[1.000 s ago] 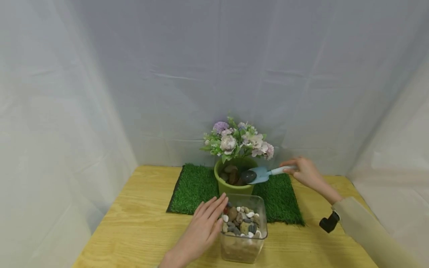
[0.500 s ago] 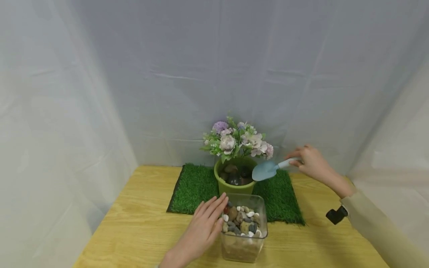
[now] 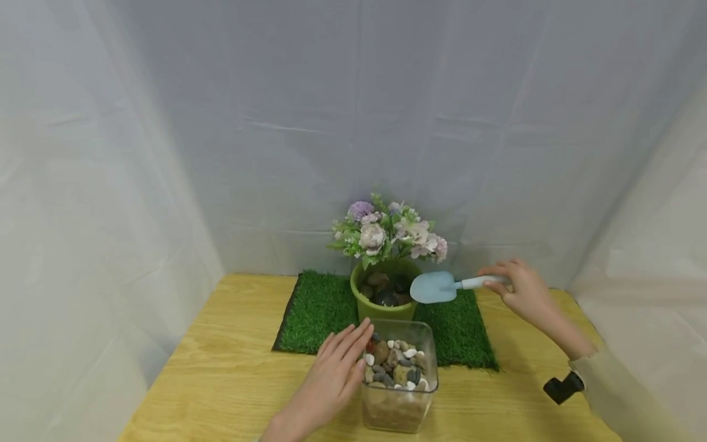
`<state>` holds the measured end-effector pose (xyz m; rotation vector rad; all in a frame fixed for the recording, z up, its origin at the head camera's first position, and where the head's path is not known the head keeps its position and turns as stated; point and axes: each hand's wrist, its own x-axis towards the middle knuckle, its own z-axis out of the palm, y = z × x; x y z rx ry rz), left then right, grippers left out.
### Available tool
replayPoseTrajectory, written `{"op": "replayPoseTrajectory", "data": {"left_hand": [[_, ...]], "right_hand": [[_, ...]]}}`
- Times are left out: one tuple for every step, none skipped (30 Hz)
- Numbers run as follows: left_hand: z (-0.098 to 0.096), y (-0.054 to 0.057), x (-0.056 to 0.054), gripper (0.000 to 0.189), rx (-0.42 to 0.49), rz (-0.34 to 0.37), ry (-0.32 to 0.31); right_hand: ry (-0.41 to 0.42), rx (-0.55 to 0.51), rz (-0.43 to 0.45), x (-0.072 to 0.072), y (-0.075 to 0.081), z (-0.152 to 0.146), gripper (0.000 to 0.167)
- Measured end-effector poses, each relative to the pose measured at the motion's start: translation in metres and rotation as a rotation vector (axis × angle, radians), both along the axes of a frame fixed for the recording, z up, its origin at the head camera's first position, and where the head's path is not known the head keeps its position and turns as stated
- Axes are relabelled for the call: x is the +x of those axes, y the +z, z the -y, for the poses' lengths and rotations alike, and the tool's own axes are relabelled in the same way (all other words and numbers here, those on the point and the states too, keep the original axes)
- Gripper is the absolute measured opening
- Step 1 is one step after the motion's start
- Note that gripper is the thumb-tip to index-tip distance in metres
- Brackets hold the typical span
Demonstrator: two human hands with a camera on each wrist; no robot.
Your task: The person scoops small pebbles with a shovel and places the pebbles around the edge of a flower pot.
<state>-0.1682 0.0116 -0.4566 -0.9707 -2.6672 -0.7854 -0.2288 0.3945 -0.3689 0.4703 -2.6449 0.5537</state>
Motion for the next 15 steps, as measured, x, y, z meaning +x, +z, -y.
{"op": "replayPoseTrajectory", "data": {"left_hand": [[0.000,0.000,0.000,0.050,0.001,0.001,-0.001],[0.000,0.000,-0.001,0.050,0.002,0.004,-0.002],[0.000,-0.001,-0.001,0.050,0.005,0.002,-0.004],[0.000,-0.001,-0.001,0.050,0.008,0.008,-0.005],[0.000,-0.001,-0.002,0.050,0.010,0.009,-0.005],[0.000,-0.001,-0.002,0.050,0.014,0.012,-0.005],[0.000,-0.001,-0.002,0.050,0.015,0.015,-0.004],[0.000,-0.001,-0.001,0.050,0.018,0.018,-0.004],[0.000,-0.001,-0.001,0.050,0.019,0.019,-0.004],[0.000,-0.001,-0.001,0.050,0.018,0.023,-0.003],[0.000,-0.001,-0.001,0.050,0.018,0.020,-0.002],[0.000,-0.001,-0.001,0.050,0.019,0.020,-0.003],[0.000,-0.001,-0.001,0.050,0.021,0.020,-0.003],[0.000,-0.001,-0.001,0.050,0.023,0.018,-0.003],[0.000,-0.002,-0.001,0.050,0.024,0.015,-0.003]], "right_hand": [[0.003,-0.009,-0.013,0.002,-0.001,-0.001,0.020],[0.006,-0.021,-0.024,0.004,-0.002,-0.001,0.019],[0.008,-0.028,-0.034,0.007,-0.003,-0.002,0.018],[0.012,-0.026,-0.050,0.009,-0.004,-0.002,0.017],[0.015,-0.021,-0.062,0.011,-0.004,-0.002,0.016],[0.021,-0.012,-0.080,0.014,-0.005,-0.002,0.015],[0.029,0.007,-0.106,0.016,-0.006,-0.001,0.015],[0.037,0.029,-0.137,0.018,-0.006,-0.001,0.015],[0.047,0.054,-0.171,0.020,-0.007,-0.001,0.015],[0.054,0.077,-0.205,0.022,-0.008,0.000,0.016],[0.063,0.092,-0.234,0.024,-0.009,0.000,0.018],[0.071,0.106,-0.260,0.026,-0.010,0.000,0.019],[0.077,0.116,-0.278,0.028,-0.010,0.001,0.020],[0.082,0.123,-0.291,0.031,-0.010,0.002,0.021],[0.087,0.128,-0.294,0.033,-0.010,0.003,0.022]]}}
